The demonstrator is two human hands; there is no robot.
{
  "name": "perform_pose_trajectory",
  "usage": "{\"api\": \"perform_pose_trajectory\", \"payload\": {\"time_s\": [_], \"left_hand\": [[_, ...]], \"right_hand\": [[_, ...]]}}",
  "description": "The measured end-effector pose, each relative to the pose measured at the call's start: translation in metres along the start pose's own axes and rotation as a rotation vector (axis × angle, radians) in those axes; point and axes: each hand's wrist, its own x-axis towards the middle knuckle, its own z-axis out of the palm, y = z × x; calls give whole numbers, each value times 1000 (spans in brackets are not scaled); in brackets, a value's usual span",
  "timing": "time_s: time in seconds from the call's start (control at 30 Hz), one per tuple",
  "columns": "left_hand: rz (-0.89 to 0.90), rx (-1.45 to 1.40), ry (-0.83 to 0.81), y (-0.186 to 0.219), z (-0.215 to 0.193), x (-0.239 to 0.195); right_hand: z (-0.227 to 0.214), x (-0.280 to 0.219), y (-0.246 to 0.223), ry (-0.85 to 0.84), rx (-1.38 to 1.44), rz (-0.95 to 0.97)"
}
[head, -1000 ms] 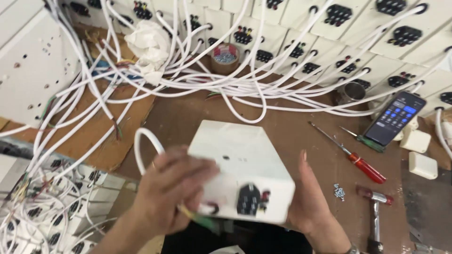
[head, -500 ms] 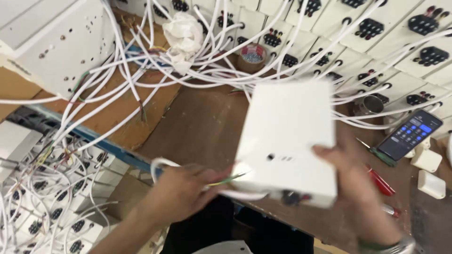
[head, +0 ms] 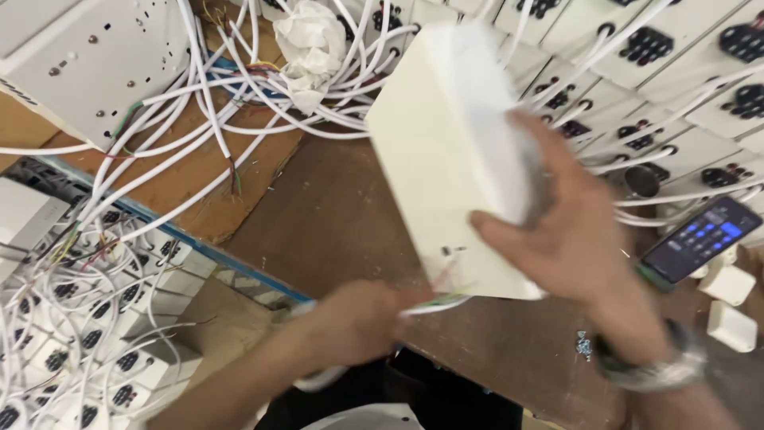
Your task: The person strips and twists wires, then attaches a white plastic cover to a white electrical box using a screwdriver. They tighten the screws to secure the cover in place.
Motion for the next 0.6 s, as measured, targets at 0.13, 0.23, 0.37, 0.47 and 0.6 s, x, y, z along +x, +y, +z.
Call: {"api": "perform_pose_trajectory", "payload": {"time_s": [0.13,0.23,0.37,0.47,0.6], "left_hand": [[-121,114,-7,-38,-16,-49],[-170,117,-15,-56,-25,-85],[-418,154,-74,-54,-34,-102],[-455,247,-115,-43,-37,-105],[-363,313,-104,-35,-21,-105]], "right_hand": [[68,1,3,25,2,-79],[90,3,-22,65,-109,-65],[104,0,-30,134,-211,-111],[106,-4,-32,173,-189,-138],[109,-7,-17,189,-83,-183]]}}
